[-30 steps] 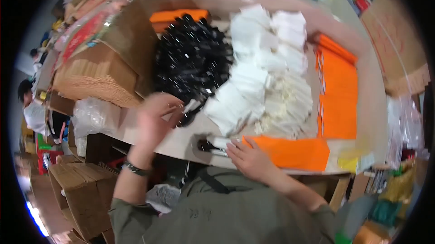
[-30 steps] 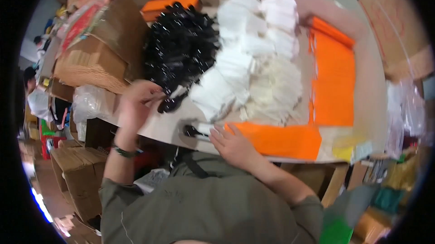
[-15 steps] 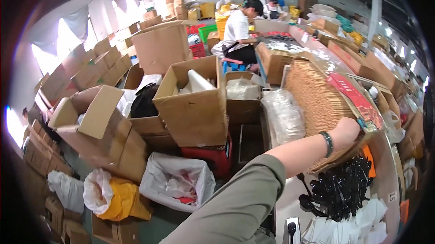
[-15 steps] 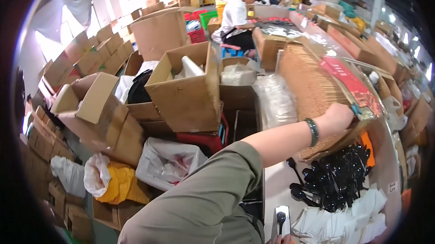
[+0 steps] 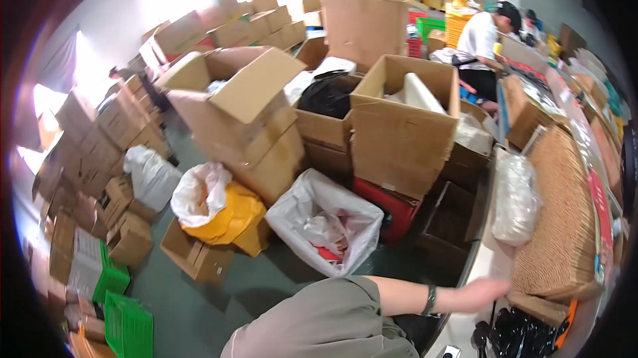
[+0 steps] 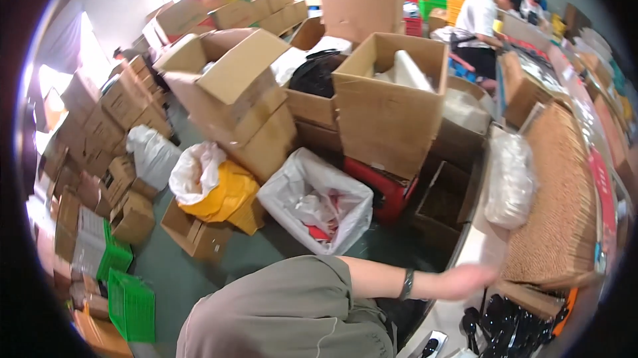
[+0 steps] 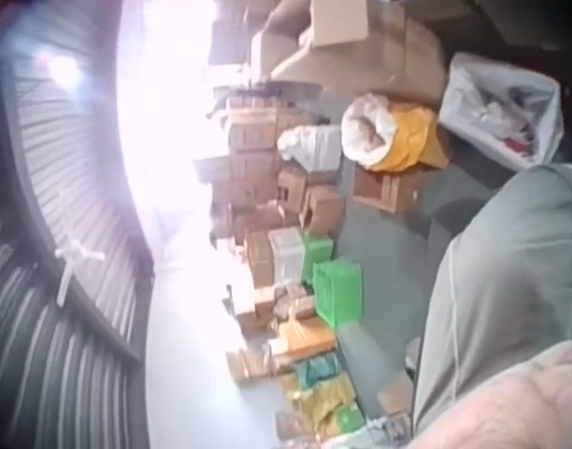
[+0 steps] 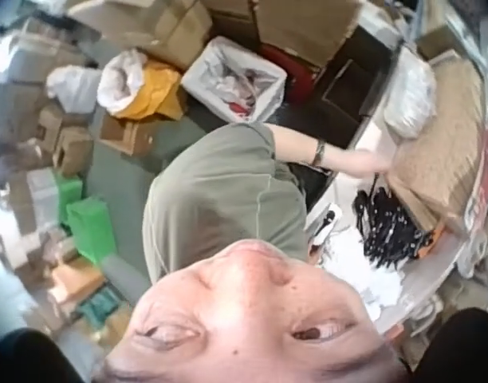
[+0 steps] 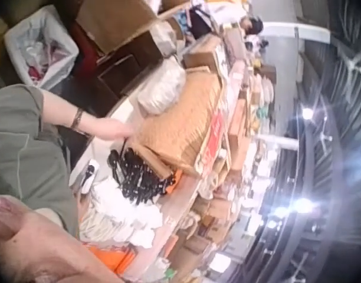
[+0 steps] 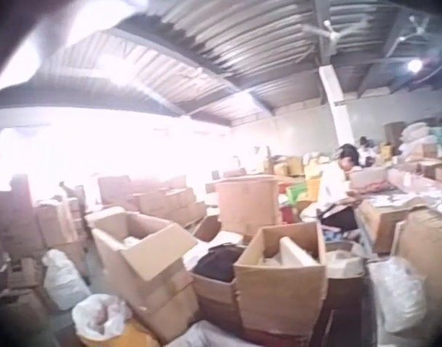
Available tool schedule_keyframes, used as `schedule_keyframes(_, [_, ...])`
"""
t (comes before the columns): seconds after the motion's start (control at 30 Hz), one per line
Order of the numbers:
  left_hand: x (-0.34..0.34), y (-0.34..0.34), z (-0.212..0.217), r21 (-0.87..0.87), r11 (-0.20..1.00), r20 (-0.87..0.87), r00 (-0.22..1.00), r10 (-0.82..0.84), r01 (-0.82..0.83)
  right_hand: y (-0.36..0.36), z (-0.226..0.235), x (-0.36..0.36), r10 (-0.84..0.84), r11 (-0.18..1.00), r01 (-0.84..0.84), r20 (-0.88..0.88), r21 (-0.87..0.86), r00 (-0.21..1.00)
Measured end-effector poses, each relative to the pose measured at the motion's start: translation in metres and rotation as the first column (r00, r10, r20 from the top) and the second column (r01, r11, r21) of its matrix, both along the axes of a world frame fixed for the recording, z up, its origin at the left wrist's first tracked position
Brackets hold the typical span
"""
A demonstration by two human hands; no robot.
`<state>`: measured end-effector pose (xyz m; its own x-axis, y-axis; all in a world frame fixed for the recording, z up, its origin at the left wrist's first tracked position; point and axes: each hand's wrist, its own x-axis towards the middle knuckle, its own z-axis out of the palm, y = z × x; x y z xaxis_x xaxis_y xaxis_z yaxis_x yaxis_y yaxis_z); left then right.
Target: Manually packaging sets of disposable cutlery and sleeves at a factory workstation.
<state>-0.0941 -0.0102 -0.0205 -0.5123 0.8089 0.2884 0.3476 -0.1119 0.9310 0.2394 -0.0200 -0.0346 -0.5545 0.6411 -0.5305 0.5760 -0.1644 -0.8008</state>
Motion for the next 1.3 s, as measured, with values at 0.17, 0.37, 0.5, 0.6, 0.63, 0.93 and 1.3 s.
schedule_keyframes(0.17, [0.070,-0.017,-0.071,-0.045,0.949,-0.324,0.894,-0.309,0.312,0.014,0.010,0.000,0.063,0.997,-0.065,0.045,0.029,0.997])
schedule_keyframes(0.37, [0.086,-0.013,-0.089,-0.115,0.938,-0.523,0.783,-0.336,0.326,0.015,0.014,0.005,0.039,0.998,-0.042,0.071,0.044,0.997])
schedule_keyframes(0.5, [0.088,-0.013,-0.090,-0.054,0.946,-0.551,0.781,-0.295,0.319,0.013,0.011,0.000,0.041,0.998,-0.044,0.061,0.040,0.997])
schedule_keyframes(0.6, [0.087,-0.019,-0.083,-0.108,0.947,-0.536,0.784,-0.312,0.303,0.015,0.008,-0.005,0.071,0.997,-0.073,0.059,0.028,0.996])
schedule_keyframes(0.63, [0.087,-0.019,-0.080,-0.109,0.947,-0.536,0.784,-0.312,0.302,0.016,0.008,-0.004,0.074,0.997,-0.076,0.061,0.029,0.995])
schedule_keyframes(0.93, [0.089,-0.017,-0.084,-0.148,0.933,-0.470,0.806,-0.359,0.329,0.014,0.003,-0.004,0.103,0.994,-0.104,0.062,0.012,0.993])
schedule_keyframes(1.3, [0.089,-0.020,-0.077,-0.120,0.949,-0.512,0.801,-0.311,0.292,0.011,0.008,0.007,0.102,0.994,-0.105,0.111,0.024,0.989])
